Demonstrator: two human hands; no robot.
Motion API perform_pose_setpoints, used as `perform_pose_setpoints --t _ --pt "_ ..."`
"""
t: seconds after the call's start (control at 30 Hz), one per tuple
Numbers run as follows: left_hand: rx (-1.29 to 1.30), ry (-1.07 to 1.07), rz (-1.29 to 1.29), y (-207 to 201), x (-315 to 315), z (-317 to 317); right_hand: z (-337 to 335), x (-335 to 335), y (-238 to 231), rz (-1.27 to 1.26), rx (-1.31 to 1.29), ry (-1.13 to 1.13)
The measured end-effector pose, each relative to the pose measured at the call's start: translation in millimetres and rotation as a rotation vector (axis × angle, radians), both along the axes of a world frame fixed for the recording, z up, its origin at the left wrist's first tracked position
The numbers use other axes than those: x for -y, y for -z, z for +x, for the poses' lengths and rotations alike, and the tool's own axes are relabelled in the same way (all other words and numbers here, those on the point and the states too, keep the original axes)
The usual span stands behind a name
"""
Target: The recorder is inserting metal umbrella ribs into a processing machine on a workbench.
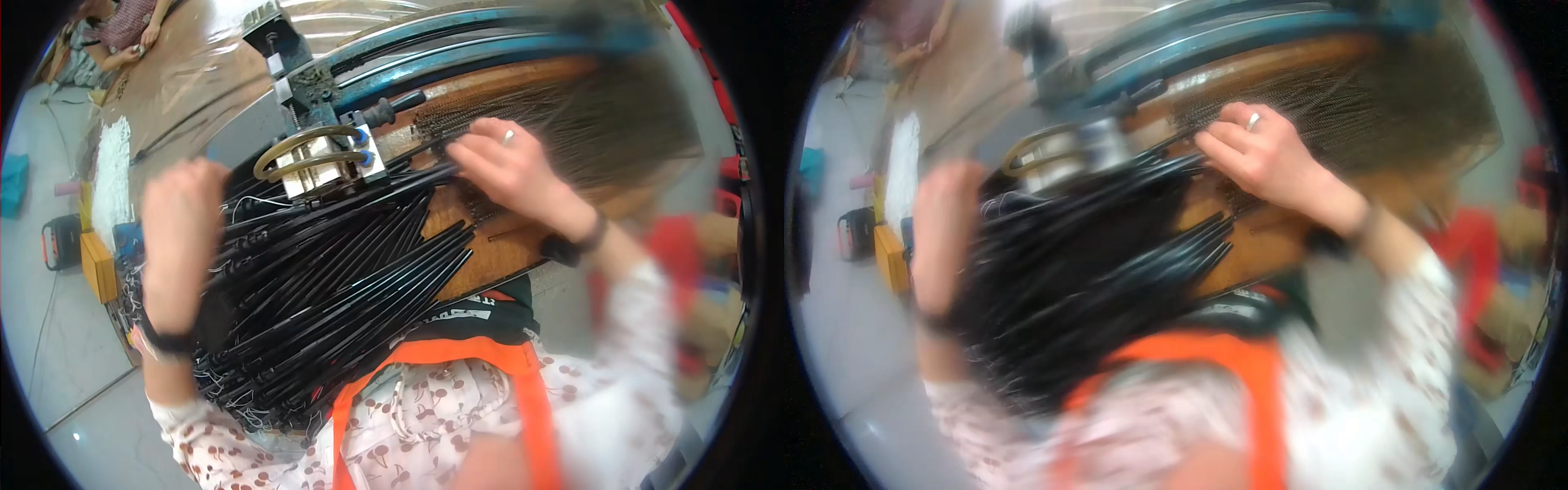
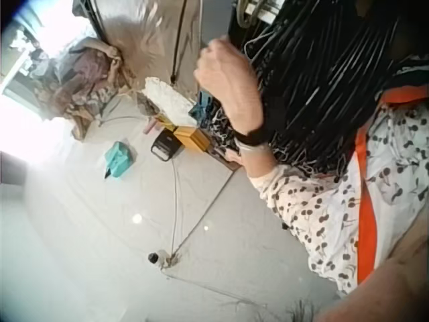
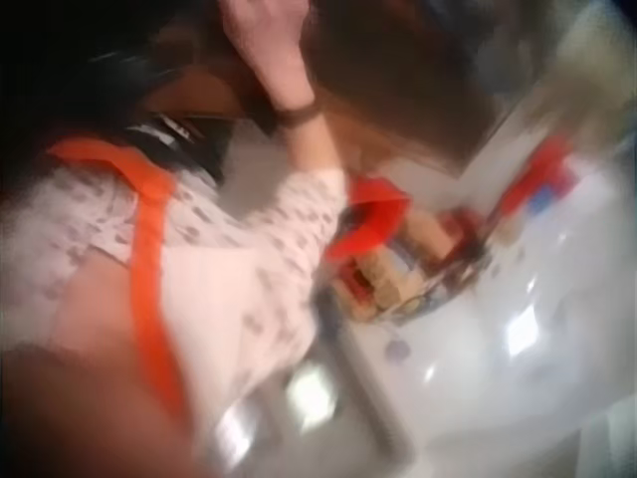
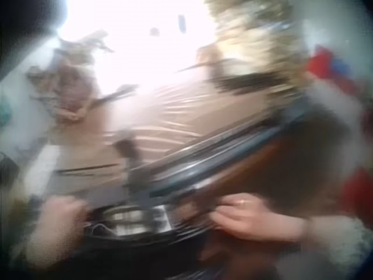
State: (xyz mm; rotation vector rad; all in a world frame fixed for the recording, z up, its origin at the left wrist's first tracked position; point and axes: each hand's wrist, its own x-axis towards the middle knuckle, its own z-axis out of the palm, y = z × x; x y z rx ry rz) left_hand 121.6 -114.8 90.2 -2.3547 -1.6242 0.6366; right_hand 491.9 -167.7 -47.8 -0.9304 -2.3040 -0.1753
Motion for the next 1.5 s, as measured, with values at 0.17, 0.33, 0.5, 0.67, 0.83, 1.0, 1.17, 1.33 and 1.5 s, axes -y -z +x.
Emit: perform_pose_setpoints --t 0.17,0.33,0.5,0.67,0.83,1.0,1.17,1.33,1.5 --pt "0.425 0.309 0.326 16.5 72.5 71.1 -9.3 -11.5 -12.0 0.179 -0.142 0.036" --pt "0.628 0.490 0.358 28.9 82.6 112.6 -23.1 -18.2 -40.1 0.259 -0.292 0.017" --pt "0.579 0.516 0.350 13.3 55.7 87.4 21.3 -44.8 -22.7 0.332 -0.286 -0.016" --pt "0.564 0.645 0.279 -6.4 40.7 94.5 -25.0 -38.1 -29.1 0.255 -0.373 -0.114" --pt "0.562 0.527 0.380 -17.4 22.3 69.8 8.4 -63.4 -32.5 0.236 -0.338 -0.015" --pt "0.524 0.582 0.389 -21.6 23.4 41.4 -26.3 -58.8 -47.9 0.196 -0.189 -0.029" --pt "0.511 0.457 0.801 -78.2 3.2 -43.4 20.2 -98.0 -22.0 -0.132 -0.321 0.243" --pt "0.569 0.323 0.875 -99.6 14.1 -71.7 -80.2 -141.6 -79.0 -0.640 -0.557 -0.108" --pt "0.612 0.267 0.826 -84.9 39.5 -105.1 -156.6 -163.5 -86.7 -0.706 -0.617 -0.488"
